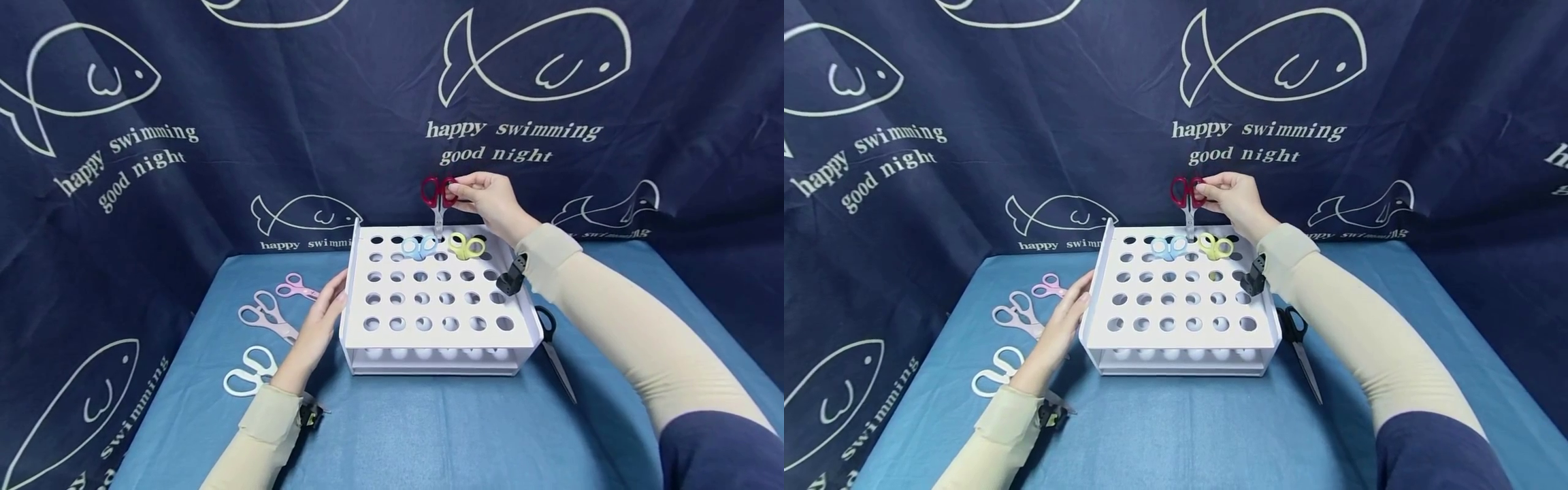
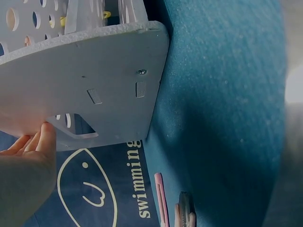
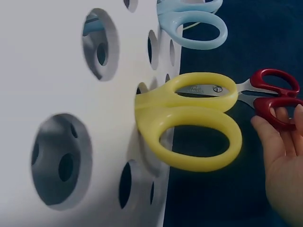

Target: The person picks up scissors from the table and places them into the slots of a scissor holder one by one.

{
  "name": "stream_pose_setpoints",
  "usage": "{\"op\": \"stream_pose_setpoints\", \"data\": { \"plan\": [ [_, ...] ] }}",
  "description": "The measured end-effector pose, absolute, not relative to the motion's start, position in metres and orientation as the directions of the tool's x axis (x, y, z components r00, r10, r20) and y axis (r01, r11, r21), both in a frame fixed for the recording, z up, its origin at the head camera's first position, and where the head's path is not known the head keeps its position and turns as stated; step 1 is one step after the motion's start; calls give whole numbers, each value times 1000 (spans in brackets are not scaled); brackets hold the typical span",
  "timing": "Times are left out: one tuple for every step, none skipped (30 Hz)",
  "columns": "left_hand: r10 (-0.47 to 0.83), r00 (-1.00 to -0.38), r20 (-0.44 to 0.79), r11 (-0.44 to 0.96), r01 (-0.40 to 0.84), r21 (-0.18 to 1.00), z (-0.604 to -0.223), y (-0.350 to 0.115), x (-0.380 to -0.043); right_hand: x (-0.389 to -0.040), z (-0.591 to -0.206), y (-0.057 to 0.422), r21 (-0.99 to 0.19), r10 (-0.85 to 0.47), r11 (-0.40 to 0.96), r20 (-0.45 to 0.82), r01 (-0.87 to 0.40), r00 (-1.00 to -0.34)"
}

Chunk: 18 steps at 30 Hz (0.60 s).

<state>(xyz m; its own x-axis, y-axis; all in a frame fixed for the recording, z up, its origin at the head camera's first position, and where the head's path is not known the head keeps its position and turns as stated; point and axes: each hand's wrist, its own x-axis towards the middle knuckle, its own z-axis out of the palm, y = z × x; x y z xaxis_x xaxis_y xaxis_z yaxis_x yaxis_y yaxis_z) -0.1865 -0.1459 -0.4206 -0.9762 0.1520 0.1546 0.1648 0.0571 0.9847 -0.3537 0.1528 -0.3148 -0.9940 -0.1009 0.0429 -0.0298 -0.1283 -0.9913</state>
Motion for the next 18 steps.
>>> {"op": "stream_pose_setpoints", "data": {
  "plan": [
    [152,-976,156,58,166,984,-421,-146,-187,-353,-315,153,-992,-99,-126,38,-26,-994],
    [151,-976,154,59,165,985,-421,-146,-187,-353,-316,153,-992,-99,-125,36,-23,-994],
    [150,-976,155,60,165,984,-420,-146,-187,-353,-317,154,-991,-98,-129,34,-21,-995],
    [150,-977,154,61,165,984,-420,-146,-187,-353,-318,154,-991,-100,-132,32,-19,-994],
    [150,-977,153,62,164,985,-420,-145,-187,-352,-318,154,-990,-102,-140,29,-15,-994],
    [150,-977,152,62,163,985,-420,-145,-186,-352,-319,154,-989,-104,-145,27,-12,-994],
    [152,-977,152,62,163,985,-420,-145,-186,-352,-320,154,-989,-108,-149,26,-9,-994],
    [153,-977,151,62,162,985,-419,-145,-186,-352,-321,154,-989,-113,-150,25,-8,-993],
    [155,-976,154,60,165,984,-419,-145,-186,-352,-321,153,-988,-114,-153,20,-3,-993],
    [156,-976,154,59,165,985,-419,-145,-186,-352,-322,153,-988,-117,-154,16,2,-993],
    [157,-975,155,58,166,984,-420,-145,-186,-352,-322,152,-988,-118,-153,12,6,-993],
    [157,-975,156,57,166,984,-420,-145,-186,-352,-323,152,-990,-122,-144,10,8,-993],
    [157,-975,156,57,167,984,-420,-145,-186,-352,-323,152,-990,-123,-139,4,13,-992],
    [157,-975,157,56,168,984,-420,-145,-186,-352,-323,151,-991,-125,-132,-1,17,-992],
    [157,-975,158,56,168,984,-420,-146,-186,-352,-324,151,-992,-126,-127,-7,23,-992],
    [156,-975,157,55,167,984,-420,-146,-186,-352,-324,151,-992,-127,-120,-13,28,-992],
    [155,-975,158,55,168,984,-420,-146,-186,-352,-324,151,-993,-130,-110,-18,32,-991],
    [155,-975,159,55,169,984,-420,-146,-186,-352,-324,151,-994,-134,-104,-23,37,-991]
  ]
}}
